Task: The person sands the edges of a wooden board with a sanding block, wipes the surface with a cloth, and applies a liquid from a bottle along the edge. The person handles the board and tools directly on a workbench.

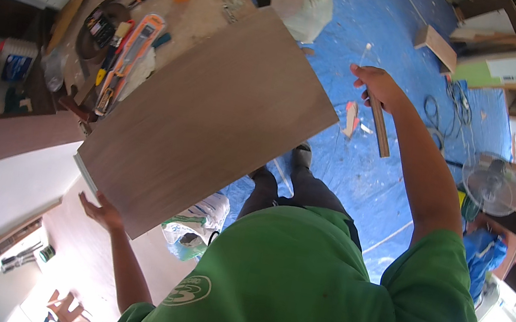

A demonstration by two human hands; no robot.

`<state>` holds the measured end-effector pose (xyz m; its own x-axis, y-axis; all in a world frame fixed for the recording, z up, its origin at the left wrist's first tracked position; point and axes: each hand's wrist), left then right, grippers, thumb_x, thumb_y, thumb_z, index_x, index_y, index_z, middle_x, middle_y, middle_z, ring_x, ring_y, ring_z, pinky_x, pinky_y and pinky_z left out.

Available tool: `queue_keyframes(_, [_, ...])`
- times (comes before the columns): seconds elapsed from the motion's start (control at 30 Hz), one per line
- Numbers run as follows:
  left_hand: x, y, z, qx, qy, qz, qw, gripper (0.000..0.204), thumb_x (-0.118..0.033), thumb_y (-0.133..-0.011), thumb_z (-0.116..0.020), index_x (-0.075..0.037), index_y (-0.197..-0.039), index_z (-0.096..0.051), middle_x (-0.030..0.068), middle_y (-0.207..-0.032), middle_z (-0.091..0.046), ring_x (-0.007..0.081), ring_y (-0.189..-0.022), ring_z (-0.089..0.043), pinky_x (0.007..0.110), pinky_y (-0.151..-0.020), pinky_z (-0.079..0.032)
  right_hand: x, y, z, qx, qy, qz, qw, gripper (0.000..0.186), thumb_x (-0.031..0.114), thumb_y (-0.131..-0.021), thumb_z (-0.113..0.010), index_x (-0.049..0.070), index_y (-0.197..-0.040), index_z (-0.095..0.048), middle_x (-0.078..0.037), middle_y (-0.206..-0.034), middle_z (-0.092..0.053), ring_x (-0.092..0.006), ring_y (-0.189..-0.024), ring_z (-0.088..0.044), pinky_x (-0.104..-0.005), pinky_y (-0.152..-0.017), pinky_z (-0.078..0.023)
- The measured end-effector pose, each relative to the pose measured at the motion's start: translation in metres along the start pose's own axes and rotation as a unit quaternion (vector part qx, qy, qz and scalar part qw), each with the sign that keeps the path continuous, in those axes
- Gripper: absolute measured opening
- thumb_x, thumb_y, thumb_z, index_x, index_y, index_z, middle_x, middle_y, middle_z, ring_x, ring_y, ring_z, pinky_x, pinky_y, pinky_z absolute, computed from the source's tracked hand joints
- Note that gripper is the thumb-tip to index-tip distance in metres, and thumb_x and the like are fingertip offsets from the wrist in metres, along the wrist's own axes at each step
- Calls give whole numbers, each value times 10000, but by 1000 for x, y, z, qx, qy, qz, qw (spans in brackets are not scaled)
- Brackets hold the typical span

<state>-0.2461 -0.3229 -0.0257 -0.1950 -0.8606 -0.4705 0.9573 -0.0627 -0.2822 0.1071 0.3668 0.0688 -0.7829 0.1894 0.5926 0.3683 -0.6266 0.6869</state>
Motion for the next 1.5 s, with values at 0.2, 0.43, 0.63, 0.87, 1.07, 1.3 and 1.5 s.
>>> queue_keyframes(0.2, [-232, 105, -74, 277, 73, -436, 853, 655, -285, -940, -709, -71, -1516, -483, 154, -1593, -452, 316, -1501, -391, 527, -1263, -204, -127, 75, -20, 76, -353, -126, 924, 607, 568, -983, -629, 17, -1235, -589, -164, -901, -667, -240, -649, -652, -397, -585, -574])
queue_keyframes(0.43, [-426, 193, -150, 417, 123, -580, 689, 788, -333, -884, -693, -99, -1576, -396, 134, -1680, -298, 306, -1563, -250, 555, -1272, -148, -222, 120, -43, 50, -587, -240, 772, 505, 496, -995, -634, 31, -1182, -568, -213, -956, -665, -320, -744, -675, -457, -673, -592])
queue_keyframes(0.63, [-486, 203, -181, 389, 14, -593, 705, 906, -267, -794, -756, -175, -1602, -358, 92, -1715, -216, 285, -1583, -191, 576, -1277, -107, -246, 129, -14, 134, -620, -243, 734, 478, 492, -979, -651, 72, -1188, -559, -207, -996, -682, -322, -783, -697, -434, -703, -611])
queue_keyframes(0.87, [-498, 202, -176, 451, -18, -536, 714, 929, -194, -717, -785, -249, -1566, -414, 30, -1700, -268, 268, -1588, -187, 574, -1287, -84, -261, 80, 54, 198, -557, -210, 779, 594, 547, -985, -615, 46, -1289, -516, -194, -1040, -669, -281, -782, -691, -385, -689, -616])
queue_keyframes(1.07, [-501, 208, -178, 408, -42, -564, 717, 858, -276, -759, -796, -222, -1542, -449, 58, -1672, -328, 295, -1566, -246, 564, -1280, -123, -266, 57, 87, 194, -532, -198, 800, 629, 665, -976, -558, 87, -1225, -563, -166, -1006, -654, -251, -743, -661, -415, -690, -611])
queue_keyframes(1.3, [-484, 192, -191, 394, -14, -591, 704, 715, -515, -968, -573, -128, -1553, -433, 103, -1664, -339, 305, -1560, -252, 556, -1272, -144, -263, 37, 96, 172, -529, -161, 815, 642, 659, -1025, -472, 52, -1213, -565, -141, -940, -671, -264, -765, -673, -424, -690, -596])
queue_keyframes(1.5, [-500, 161, -197, 377, -54, -590, 712, 689, -505, -1009, -507, -90, -1553, -425, 149, -1656, -339, 334, -1551, -268, 562, -1265, -143, -249, 38, 88, 171, -456, -123, 865, 568, 561, -1049, -518, 34, -1257, -563, -97, -1043, -633, -234, -891, -653, -389, -771, -571])
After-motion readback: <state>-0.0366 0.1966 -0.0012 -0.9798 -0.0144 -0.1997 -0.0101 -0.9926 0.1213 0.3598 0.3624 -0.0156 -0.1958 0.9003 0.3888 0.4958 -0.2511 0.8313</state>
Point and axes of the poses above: each hand's wrist, its own y-axis away from the middle knuckle, its own z-axis out of the back of the hand, x = y × z
